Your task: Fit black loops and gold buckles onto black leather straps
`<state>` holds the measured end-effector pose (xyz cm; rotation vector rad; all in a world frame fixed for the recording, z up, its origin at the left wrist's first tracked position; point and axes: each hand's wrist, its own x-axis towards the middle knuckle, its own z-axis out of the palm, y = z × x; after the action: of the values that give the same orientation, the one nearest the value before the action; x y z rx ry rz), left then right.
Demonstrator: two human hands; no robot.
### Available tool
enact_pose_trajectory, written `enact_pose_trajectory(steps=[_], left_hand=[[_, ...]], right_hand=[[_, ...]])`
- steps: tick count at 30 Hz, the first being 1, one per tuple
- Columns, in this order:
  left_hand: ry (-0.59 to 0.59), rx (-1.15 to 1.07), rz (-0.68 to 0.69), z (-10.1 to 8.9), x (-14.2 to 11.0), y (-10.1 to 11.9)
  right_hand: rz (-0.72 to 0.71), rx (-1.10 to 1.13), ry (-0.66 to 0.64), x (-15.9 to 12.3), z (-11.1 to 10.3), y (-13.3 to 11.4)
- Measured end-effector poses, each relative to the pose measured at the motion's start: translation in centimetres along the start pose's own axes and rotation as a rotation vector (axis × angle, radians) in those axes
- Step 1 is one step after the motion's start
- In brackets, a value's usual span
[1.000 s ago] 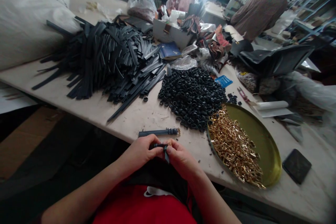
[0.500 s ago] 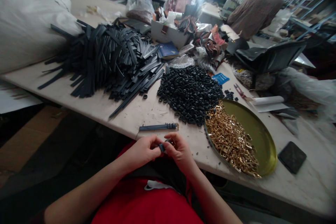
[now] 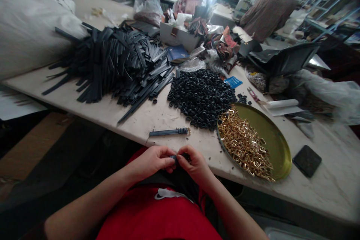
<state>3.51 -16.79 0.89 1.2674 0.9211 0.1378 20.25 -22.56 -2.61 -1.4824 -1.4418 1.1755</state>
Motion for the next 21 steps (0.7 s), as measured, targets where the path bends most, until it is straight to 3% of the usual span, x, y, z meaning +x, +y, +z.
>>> enact_pose_trajectory(steps=[8,16,21], left_hand=[[-0.037,0.032,-0.041,0.6,0.0,-1.6],[0.013,0.235,0.080,0.6,-0.3,-0.6],[-0.023,0.256,0.078,0.5,0.1,0.0]], right_hand=[[0.026,-0.022,-0.188,-0.8,-0.9,-0.2],[0.161,0.100,-0.187,-0.1,-0.2,0.5],[0.058,0.019,-0.239,0.0,-0.7,0.6]])
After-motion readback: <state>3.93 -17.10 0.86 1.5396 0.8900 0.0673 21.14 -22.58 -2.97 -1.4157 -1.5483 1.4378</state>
